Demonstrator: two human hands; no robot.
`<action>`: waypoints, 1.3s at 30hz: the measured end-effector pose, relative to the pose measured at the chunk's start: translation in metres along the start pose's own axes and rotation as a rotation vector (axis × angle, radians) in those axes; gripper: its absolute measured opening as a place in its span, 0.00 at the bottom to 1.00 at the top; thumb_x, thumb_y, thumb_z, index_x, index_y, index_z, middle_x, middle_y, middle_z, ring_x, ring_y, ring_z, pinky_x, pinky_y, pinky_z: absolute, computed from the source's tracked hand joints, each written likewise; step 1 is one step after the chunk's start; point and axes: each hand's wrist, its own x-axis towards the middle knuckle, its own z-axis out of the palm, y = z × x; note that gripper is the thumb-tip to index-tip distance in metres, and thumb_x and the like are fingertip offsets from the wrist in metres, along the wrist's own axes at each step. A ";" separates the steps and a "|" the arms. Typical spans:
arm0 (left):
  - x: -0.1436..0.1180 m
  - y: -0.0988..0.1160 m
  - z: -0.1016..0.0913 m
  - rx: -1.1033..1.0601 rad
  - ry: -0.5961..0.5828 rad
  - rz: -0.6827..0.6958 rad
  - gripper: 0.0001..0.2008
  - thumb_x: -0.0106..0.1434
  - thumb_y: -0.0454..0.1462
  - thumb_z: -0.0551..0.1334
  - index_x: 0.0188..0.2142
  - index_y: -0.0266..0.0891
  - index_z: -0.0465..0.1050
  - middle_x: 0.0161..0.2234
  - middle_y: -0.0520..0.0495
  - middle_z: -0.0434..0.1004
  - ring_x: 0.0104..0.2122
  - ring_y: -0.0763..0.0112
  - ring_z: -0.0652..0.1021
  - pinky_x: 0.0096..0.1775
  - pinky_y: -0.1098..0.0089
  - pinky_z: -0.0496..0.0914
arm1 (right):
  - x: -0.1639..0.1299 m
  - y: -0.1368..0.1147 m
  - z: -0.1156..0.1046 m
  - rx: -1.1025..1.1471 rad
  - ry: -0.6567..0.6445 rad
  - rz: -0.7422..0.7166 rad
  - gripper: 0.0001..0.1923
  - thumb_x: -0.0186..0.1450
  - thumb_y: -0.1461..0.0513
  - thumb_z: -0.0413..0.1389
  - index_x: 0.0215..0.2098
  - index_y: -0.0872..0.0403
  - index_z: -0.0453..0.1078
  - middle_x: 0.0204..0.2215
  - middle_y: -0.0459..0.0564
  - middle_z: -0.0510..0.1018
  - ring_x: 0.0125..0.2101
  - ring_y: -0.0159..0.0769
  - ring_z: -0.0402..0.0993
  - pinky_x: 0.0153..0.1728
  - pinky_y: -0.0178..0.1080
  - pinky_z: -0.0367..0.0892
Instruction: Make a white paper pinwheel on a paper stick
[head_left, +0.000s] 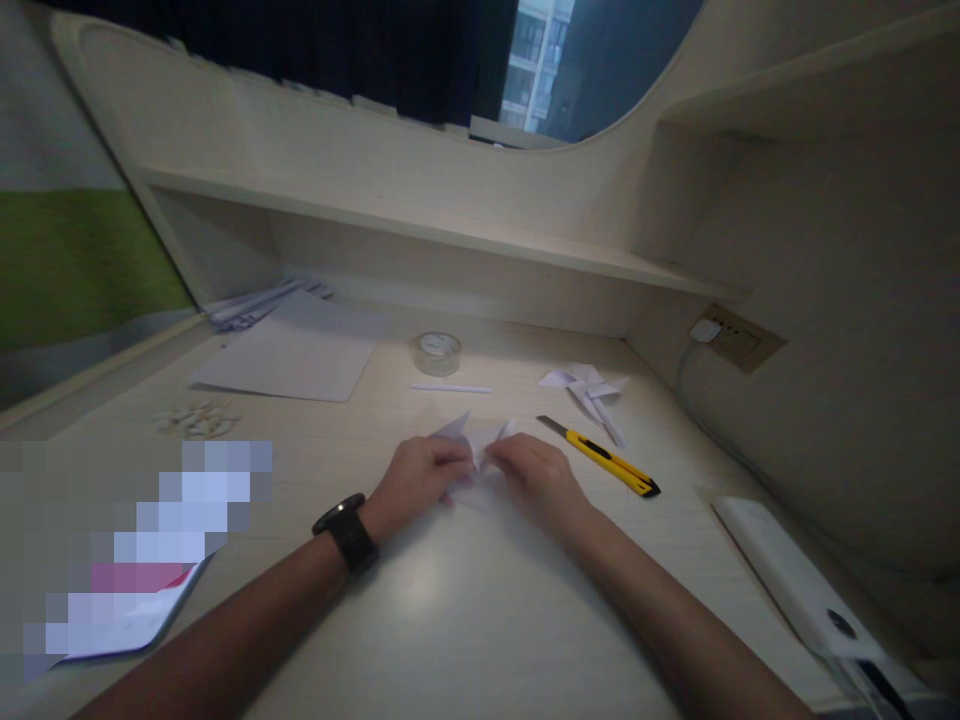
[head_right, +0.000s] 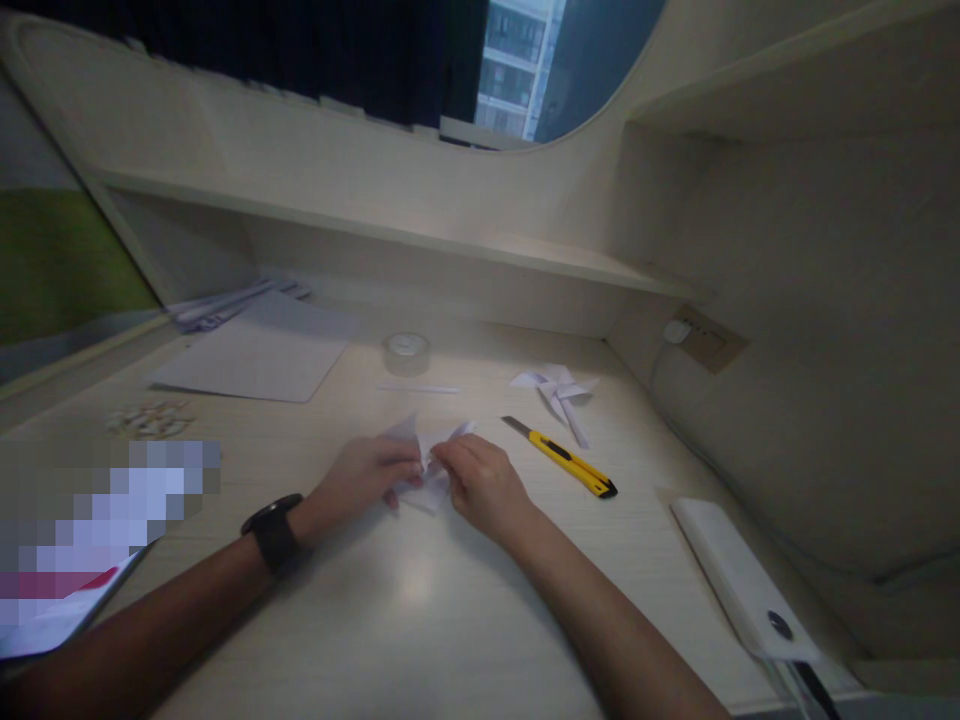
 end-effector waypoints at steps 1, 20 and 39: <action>0.000 0.001 0.000 0.013 -0.005 0.002 0.09 0.57 0.37 0.59 0.25 0.35 0.75 0.24 0.50 0.74 0.20 0.75 0.74 0.17 0.79 0.69 | 0.000 0.000 -0.001 -0.026 -0.016 -0.005 0.09 0.64 0.70 0.50 0.38 0.55 0.69 0.33 0.52 0.78 0.34 0.37 0.73 0.36 0.37 0.68; -0.002 -0.001 0.001 0.084 0.022 0.056 0.10 0.58 0.38 0.60 0.27 0.37 0.78 0.24 0.52 0.74 0.20 0.76 0.74 0.19 0.78 0.67 | 0.003 -0.003 -0.003 -0.180 -0.043 -0.084 0.08 0.67 0.67 0.49 0.35 0.57 0.69 0.28 0.52 0.75 0.31 0.36 0.70 0.33 0.35 0.64; -0.002 0.000 0.004 -0.016 -0.011 0.040 0.10 0.59 0.38 0.59 0.28 0.36 0.76 0.26 0.50 0.74 0.23 0.74 0.74 0.19 0.77 0.69 | 0.001 0.001 -0.005 -0.072 0.008 -0.054 0.09 0.64 0.67 0.50 0.36 0.54 0.72 0.33 0.53 0.79 0.34 0.36 0.74 0.34 0.36 0.68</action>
